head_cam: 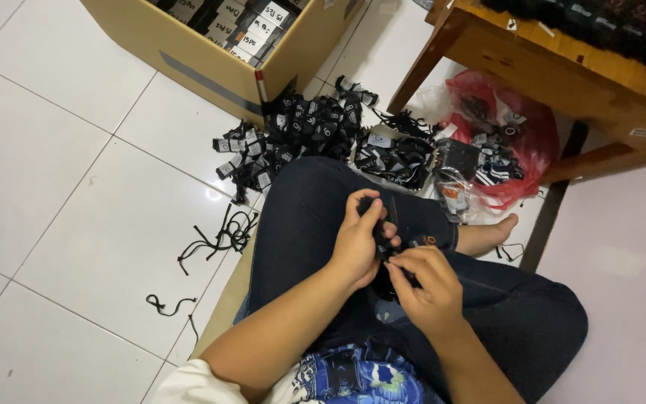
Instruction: The person sits on the floor and uses scissors to cut the drawstrings off small black pouches. They handle each pouch, cut the cords, and place the finished items on a nearby wooden table.
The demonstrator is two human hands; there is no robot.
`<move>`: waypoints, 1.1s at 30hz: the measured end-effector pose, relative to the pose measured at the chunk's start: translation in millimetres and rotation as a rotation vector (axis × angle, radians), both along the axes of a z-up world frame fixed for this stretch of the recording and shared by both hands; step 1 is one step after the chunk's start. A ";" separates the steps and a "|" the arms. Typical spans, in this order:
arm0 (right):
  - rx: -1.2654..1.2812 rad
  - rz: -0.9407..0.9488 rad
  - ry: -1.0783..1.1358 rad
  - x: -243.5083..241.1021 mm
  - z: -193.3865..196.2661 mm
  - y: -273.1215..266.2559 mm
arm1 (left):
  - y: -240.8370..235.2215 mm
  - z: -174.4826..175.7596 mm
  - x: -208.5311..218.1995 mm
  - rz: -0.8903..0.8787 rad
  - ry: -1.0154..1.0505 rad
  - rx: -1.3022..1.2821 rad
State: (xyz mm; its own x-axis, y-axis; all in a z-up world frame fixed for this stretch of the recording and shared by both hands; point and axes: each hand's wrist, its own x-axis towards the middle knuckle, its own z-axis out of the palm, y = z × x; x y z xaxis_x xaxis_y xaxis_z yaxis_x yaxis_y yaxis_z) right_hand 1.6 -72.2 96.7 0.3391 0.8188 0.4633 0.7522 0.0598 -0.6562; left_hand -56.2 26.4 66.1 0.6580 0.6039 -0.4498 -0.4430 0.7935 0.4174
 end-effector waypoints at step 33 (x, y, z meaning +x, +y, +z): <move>0.112 0.136 -0.146 16.3 4.7 6.0 | -9.1 -31.2 14.7 -0.132 -0.120 -0.183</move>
